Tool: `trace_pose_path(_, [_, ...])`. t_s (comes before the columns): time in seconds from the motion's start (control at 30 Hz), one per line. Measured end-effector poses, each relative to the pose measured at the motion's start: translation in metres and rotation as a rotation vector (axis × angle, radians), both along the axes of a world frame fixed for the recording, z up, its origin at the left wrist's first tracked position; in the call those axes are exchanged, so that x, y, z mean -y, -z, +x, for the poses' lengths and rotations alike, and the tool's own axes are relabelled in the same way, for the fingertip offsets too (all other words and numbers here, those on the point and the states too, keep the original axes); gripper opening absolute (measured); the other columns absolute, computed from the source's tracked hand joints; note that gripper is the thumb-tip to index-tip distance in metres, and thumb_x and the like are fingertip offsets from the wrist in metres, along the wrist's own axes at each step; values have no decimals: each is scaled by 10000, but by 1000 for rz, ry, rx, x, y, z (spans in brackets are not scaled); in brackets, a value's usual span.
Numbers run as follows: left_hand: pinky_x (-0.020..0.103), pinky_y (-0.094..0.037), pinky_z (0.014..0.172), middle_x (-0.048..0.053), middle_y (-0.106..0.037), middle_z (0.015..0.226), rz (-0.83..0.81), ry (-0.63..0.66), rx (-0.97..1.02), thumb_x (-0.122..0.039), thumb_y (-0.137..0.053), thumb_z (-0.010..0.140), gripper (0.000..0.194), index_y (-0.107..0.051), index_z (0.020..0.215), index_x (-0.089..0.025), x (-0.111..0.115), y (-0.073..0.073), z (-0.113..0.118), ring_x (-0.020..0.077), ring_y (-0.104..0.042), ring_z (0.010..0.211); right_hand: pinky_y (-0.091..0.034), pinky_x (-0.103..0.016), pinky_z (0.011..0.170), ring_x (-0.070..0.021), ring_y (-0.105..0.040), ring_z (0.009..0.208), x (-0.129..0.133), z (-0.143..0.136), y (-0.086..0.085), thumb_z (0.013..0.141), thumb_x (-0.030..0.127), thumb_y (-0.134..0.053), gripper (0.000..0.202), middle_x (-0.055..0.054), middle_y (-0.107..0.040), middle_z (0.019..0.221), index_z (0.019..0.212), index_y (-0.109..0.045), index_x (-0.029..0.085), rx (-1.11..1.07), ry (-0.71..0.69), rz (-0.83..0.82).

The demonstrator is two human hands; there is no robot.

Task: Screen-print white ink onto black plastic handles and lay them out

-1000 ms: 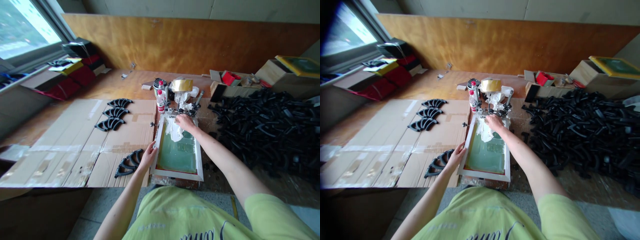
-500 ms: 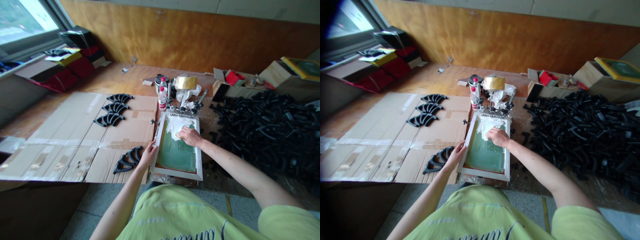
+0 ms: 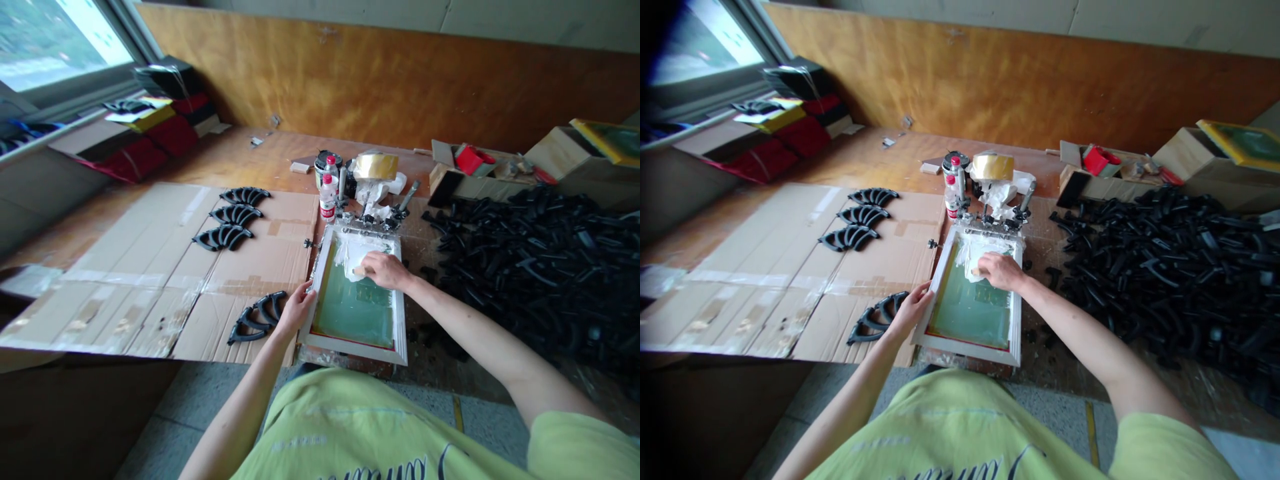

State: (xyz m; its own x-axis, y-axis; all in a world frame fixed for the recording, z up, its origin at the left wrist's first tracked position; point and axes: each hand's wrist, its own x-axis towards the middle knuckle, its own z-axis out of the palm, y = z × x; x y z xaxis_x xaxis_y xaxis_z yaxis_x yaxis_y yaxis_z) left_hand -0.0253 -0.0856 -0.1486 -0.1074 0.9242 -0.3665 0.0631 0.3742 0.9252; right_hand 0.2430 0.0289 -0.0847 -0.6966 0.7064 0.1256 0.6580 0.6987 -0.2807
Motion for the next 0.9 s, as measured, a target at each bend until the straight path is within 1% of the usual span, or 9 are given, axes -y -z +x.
trace_pose_path(0.1, [210, -394, 507, 15, -656, 761, -27, 20, 51, -555, -646, 747, 705, -534, 1326, -169, 0, -23, -2, 123, -550, 571, -436, -277, 783, -199, -609, 917, -38, -10, -15, 827, 306, -663, 345, -35, -675, 1047, 1165, -630, 247, -34, 209, -6])
trace_pose_path(0.2, [208, -393, 506, 21, -670, 793, -10, 39, 107, -583, -641, 751, 722, -532, 1343, -184, -4, -59, -5, 121, -549, 575, -445, -300, 805, -227, -619, 940, -72, -6, -33, 773, 332, -720, 622, -53, -664, 1124, 1355, -508, 279, -35, 396, 65])
trace_pose_path(0.33, [208, -420, 531, 41, -677, 856, 144, -11, 161, -614, -574, 792, 590, -665, 1147, -152, -26, -109, 0, 121, -564, 622, -444, -334, 830, -238, -615, 914, -86, 46, -44, 865, 353, -581, 469, -95, -677, 1049, 1307, -543, 200, -221, 679, 230])
trace_pose_path(0.43, [227, -486, 637, 51, -685, 976, 360, -67, 235, -580, -588, 798, 509, -662, 1093, -172, -55, -139, 12, 155, -630, 774, -459, -339, 781, -231, -617, 823, -70, 86, -24, 900, 295, -471, 291, -101, -689, 904, 1088, -643, 154, -276, 902, 169])
trace_pose_path(0.5, [247, -508, 669, 58, -688, 978, 417, -80, 273, -583, -563, 815, 504, -637, 1109, -181, -74, -152, 20, 171, -648, 825, -469, -334, 749, -222, -616, 778, -50, 91, 1, 887, 277, -480, 238, -91, -686, 845, 978, -660, 150, -238, 907, 24])
trace_pose_path(0.53, [253, -512, 666, 62, -690, 947, 406, -80, 286, -598, -537, 827, 518, -625, 1117, -178, -81, -156, 24, 173, -653, 818, -472, -329, 749, -216, -618, 777, -39, 86, 14, 876, 277, -506, 220, -84, -686, 845, 973, -658, 152, -217, 844, -52])
trace_pose_path(0.63, [258, -515, 652, 61, -687, 895, 357, -107, 306, -641, -463, 850, 580, -568, 1196, -188, -87, -151, 30, 167, -657, 795, -467, -331, 827, -208, -617, 907, -9, 57, 44, 831, 276, -614, 281, -77, -681, 979, 1095, -635, 181, -129, 496, -172])
trace_pose_path(0.7, [246, -508, 632, 52, -686, 923, 320, -133, 295, -644, -473, 847, 608, -499, 1285, -224, -75, -134, 33, 160, -652, 796, -445, -351, 892, -216, -585, 1017, 2, 41, 47, 811, 247, -654, 309, -73, -659, 1061, 1117, -635, 216, -46, 330, -159])
trace_pose_path(0.9, [237, -488, 572, 122, -698, 973, -106, 61, 348, -656, -576, 775, 648, -567, 1176, -147, 5, -68, 49, 173, -650, 772, -439, -365, 884, -236, -558, 960, 28, 0, 5, 827, 228, -655, 82, -65, -641, 930, 900, -662, 193, -7, 143, -85])
